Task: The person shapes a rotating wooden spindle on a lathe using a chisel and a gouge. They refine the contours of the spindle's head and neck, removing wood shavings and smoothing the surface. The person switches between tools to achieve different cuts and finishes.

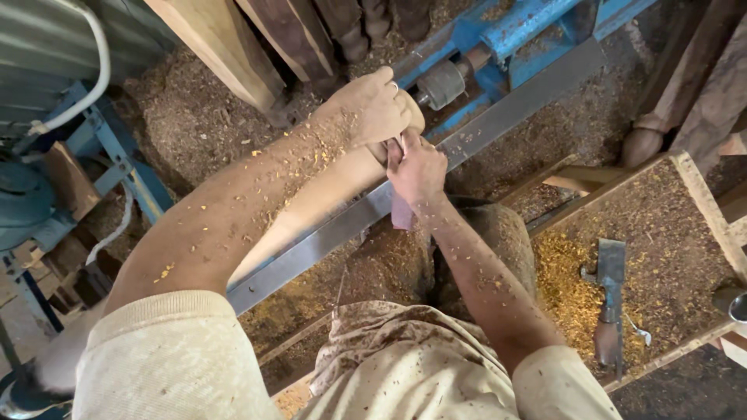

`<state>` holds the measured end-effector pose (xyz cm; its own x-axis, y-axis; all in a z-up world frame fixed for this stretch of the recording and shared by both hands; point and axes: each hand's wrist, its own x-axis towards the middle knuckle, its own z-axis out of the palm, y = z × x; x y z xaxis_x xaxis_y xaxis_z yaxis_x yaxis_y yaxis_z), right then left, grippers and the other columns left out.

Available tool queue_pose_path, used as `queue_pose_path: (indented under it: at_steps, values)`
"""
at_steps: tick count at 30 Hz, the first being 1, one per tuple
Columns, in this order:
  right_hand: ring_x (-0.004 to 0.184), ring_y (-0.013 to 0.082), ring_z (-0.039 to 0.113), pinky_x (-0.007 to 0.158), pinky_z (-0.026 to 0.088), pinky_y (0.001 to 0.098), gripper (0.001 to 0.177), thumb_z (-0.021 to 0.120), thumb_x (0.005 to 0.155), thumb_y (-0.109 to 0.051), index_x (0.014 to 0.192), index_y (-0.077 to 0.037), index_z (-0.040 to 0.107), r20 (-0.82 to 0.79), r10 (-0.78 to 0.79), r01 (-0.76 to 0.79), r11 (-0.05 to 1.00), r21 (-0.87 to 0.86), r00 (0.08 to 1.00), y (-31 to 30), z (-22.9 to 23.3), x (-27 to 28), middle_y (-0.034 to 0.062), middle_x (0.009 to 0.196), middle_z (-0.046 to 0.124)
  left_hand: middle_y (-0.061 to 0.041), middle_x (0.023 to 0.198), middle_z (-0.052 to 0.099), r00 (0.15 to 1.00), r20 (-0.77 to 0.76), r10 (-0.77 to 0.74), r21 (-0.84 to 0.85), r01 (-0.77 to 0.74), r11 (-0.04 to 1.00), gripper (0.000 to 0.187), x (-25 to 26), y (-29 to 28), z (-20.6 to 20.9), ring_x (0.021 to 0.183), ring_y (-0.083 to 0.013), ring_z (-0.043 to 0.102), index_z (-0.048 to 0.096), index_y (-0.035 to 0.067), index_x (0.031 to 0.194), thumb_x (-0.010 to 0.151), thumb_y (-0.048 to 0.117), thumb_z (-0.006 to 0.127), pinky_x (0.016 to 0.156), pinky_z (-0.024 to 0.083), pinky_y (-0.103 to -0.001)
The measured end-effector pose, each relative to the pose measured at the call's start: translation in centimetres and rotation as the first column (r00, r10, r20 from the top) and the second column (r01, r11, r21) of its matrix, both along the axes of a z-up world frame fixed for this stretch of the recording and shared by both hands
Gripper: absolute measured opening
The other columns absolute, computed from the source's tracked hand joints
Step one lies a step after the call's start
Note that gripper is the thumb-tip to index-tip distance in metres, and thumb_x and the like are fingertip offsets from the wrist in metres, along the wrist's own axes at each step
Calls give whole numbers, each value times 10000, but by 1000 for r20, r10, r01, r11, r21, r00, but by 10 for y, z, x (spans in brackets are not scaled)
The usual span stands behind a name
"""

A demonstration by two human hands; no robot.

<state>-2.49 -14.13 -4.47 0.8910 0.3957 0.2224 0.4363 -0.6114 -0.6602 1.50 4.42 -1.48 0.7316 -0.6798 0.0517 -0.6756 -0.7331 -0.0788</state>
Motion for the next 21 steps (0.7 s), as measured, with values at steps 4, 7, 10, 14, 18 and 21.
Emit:
queue_pose_path:
  at_steps: [4,7,10,14,18,21]
  values:
    - [705,387,699,630,557,503,192,684,971,-262,949,-74,650,38,-35,37,998,-47,999,0,-8,-4,154,826,712,-52,839,665,852,-522,43,-526,-361,770,130,10,6,-67,847,-230,667,613,96,928,968,204,553,784,510,-379]
    - [713,380,702,632,563,490,182,678,957,-245,971,-67,645,70,-45,47,998,-30,997,-2,-16,-6,145,844,706,-35,822,663,963,-268,13,-324,-102,941,131,9,11,-76,831,-222,659,624,114,901,953,223,575,777,498,-375]
    - [695,383,691,613,556,495,174,685,944,-246,964,-77,651,104,-78,81,996,-27,992,0,-26,-9,141,834,702,-18,805,661,991,49,-123,20,123,992,133,3,14,-50,814,-215,651,635,133,873,938,242,597,770,486,-372]
    - [729,382,681,637,548,500,191,681,958,-232,989,-51,631,127,-102,108,993,-40,987,-1,-22,-11,150,857,677,5,782,657,941,228,-251,249,193,949,139,-2,-5,3,793,-204,641,649,158,836,918,268,627,761,469,-367]
    - [861,382,674,736,553,489,180,677,946,-125,1097,-35,641,188,-45,29,996,86,981,-27,17,-8,158,984,677,35,786,655,937,343,-72,81,47,996,128,-17,-19,55,836,-183,631,669,204,811,900,295,657,805,451,-352]
    - [902,361,677,773,563,460,254,671,947,-43,1201,-46,658,173,90,-117,981,157,981,-43,46,-10,157,1007,670,46,814,679,976,219,15,29,-21,999,145,-16,-13,76,916,-175,638,693,236,739,859,313,667,850,446,-353]
